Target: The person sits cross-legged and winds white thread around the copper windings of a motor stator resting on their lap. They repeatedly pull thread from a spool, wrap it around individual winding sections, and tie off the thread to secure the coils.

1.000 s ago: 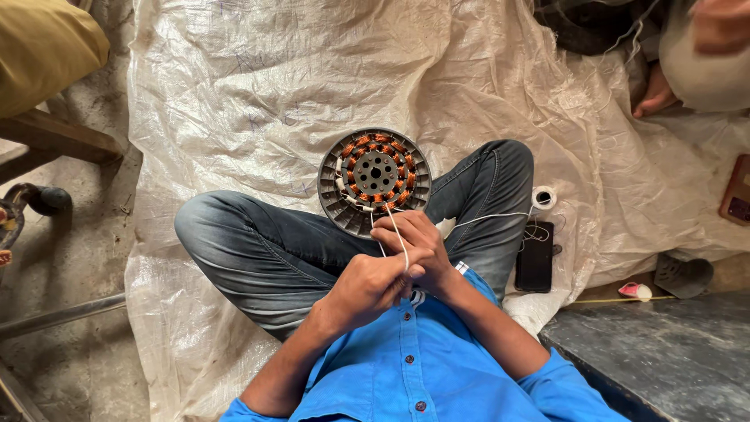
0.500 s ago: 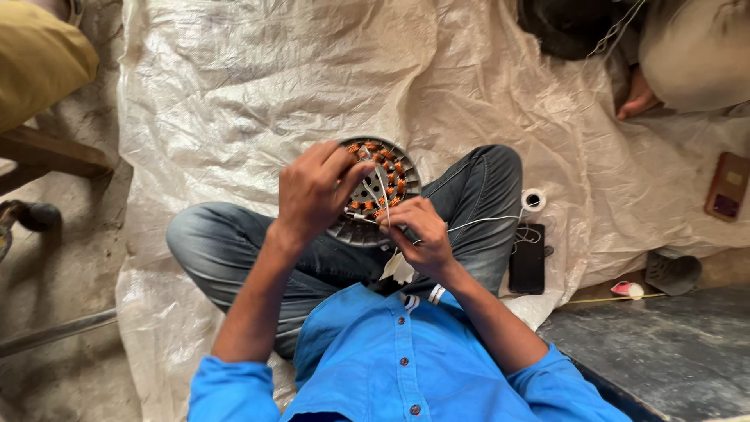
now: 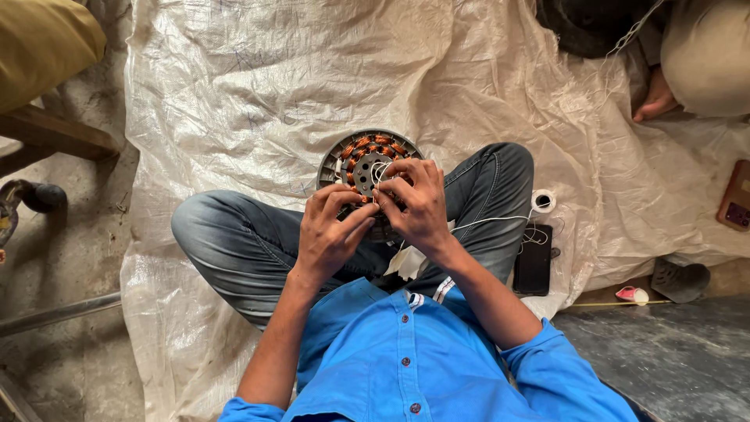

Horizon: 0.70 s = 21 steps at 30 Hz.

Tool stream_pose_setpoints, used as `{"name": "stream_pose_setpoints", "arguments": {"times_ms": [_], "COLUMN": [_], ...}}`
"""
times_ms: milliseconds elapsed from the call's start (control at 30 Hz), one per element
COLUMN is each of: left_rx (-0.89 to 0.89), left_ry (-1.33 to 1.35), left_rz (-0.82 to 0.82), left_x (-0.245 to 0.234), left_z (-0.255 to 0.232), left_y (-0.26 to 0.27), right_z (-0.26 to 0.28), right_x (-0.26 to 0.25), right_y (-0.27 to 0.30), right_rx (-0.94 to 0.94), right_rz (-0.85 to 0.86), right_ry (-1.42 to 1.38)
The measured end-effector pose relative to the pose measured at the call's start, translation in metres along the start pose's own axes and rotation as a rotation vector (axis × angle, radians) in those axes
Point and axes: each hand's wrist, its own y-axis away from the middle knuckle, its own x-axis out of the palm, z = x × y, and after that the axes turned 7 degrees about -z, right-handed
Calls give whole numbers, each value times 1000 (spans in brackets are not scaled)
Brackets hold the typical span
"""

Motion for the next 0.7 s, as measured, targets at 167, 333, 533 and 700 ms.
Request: {"name": "stream_pose_setpoints", "arguments": {"times_ms": [167,333,533,700], "left_rx": [31,7,-39,-65], "left_ry": [5,25,11,26], "left_rz": [16,4,-61,-81], "left_x": [0,3,12,15], "left_z": [8,11,5,2], "left_y": [-1,1,5,2], "right_z": [-6,-10,5,19], "right_x": [-2,-25,-32,-72], "right_y": [-2,20,42,32], "right_rx": [-8,105,68,-25], "right_rz": [15,-80,25,383], "right_ry": [-41,6,248,-459]}}
